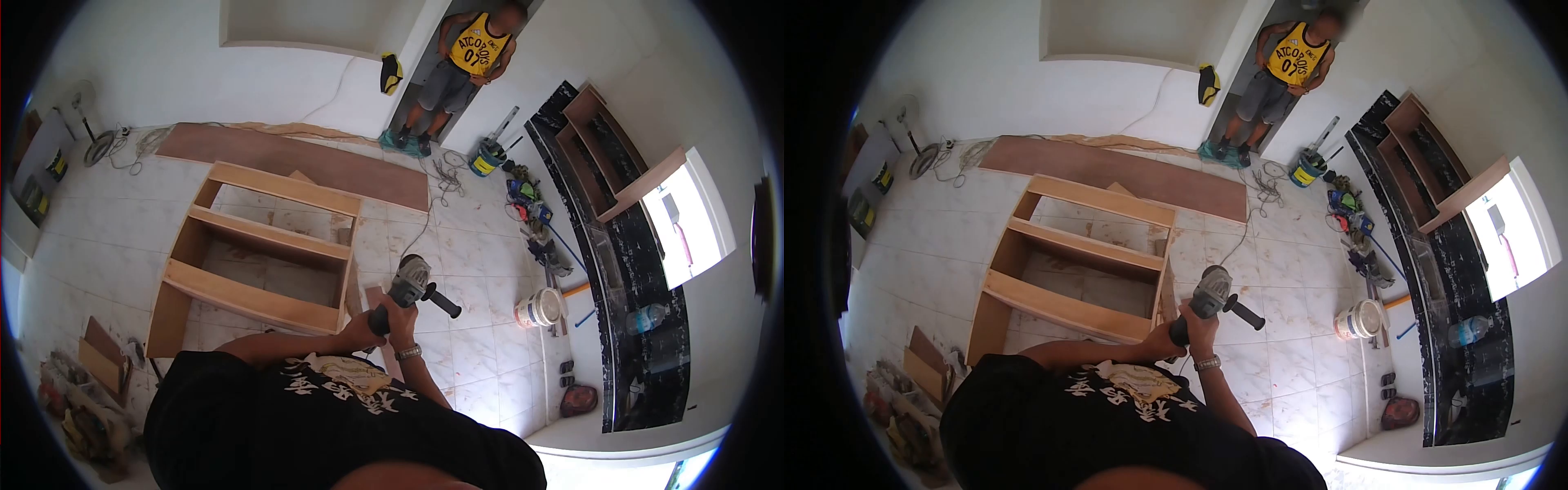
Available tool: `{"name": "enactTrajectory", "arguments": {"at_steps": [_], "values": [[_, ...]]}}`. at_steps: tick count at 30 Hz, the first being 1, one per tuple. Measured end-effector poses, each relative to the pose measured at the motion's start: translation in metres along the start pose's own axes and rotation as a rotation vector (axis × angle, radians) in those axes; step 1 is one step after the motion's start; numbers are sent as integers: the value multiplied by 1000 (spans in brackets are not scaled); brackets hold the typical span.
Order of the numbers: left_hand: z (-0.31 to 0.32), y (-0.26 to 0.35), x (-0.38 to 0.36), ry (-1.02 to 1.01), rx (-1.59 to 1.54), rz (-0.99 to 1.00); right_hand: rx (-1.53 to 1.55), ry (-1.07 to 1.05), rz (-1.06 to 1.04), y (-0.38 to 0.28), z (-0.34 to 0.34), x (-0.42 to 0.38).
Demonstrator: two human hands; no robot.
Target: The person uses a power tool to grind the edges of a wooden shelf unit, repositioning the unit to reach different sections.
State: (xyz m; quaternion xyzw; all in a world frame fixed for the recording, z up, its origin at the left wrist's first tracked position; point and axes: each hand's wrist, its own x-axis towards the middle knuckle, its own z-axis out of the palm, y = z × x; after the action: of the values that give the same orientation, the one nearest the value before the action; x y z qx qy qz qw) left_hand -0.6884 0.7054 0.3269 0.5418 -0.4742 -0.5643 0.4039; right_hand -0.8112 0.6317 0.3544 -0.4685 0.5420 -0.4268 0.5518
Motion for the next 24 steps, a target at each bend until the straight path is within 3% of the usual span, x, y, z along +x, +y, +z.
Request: {"name": "enactTrajectory", "arguments": {"at_steps": [24], "values": [[0, 23, -7, 15, -32, -11, -47, -35, -38, -8, 0, 3]]}}
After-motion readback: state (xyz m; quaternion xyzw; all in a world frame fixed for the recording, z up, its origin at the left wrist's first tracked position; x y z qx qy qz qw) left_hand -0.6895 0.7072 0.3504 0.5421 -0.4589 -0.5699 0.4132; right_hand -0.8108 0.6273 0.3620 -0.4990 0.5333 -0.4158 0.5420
